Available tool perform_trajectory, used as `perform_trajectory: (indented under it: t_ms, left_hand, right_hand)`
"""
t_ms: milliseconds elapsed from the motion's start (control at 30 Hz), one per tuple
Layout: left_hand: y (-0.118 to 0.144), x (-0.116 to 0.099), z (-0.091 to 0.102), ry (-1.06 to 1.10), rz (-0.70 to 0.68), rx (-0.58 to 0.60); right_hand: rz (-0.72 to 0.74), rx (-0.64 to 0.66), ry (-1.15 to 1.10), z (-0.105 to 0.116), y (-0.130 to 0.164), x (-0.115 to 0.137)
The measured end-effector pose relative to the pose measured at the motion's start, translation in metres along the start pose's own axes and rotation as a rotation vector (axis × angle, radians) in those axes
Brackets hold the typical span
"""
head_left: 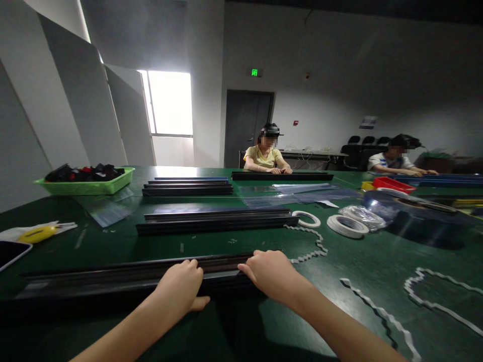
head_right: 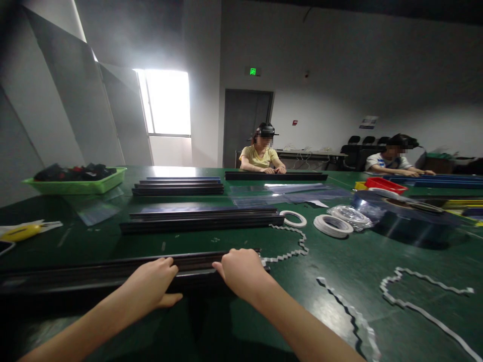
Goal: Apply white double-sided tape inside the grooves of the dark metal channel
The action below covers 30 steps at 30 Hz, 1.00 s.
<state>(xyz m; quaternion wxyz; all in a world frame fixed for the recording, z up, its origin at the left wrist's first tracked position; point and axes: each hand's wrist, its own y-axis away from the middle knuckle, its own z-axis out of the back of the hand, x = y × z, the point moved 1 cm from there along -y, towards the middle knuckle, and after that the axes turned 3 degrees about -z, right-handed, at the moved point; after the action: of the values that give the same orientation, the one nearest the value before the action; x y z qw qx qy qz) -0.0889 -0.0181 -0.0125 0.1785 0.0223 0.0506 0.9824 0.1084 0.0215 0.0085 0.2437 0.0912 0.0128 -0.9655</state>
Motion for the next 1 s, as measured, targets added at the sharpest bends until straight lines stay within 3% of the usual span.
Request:
perform_trajectory:
  t_ms: [267, 367, 767, 1000]
  left_hand:
    - [-0.005, -0.002, -0.01, 0.137, -0.156, -0.12]
    - [-0.007, 0.0, -0.012, 0.179, -0.183, -0.108]
    - [-0.007, 0.001, -0.013, 0.28, -0.05, -0.026]
    - [-0.004, 0.002, -0.01, 0.282, -0.006, -0.002]
  right_hand:
    - [0.011, -0.031, 0.019, -0.002, 0.0, 0.001]
    - [0.024, -0.041, 0.025, -0.001, -0.001, 0.001]
    - [0.074, -0.023, 0.039, 0.012, 0.004, 0.0]
    - [0.119, -0.042, 0.042, 0.008, 0.005, -0.001]
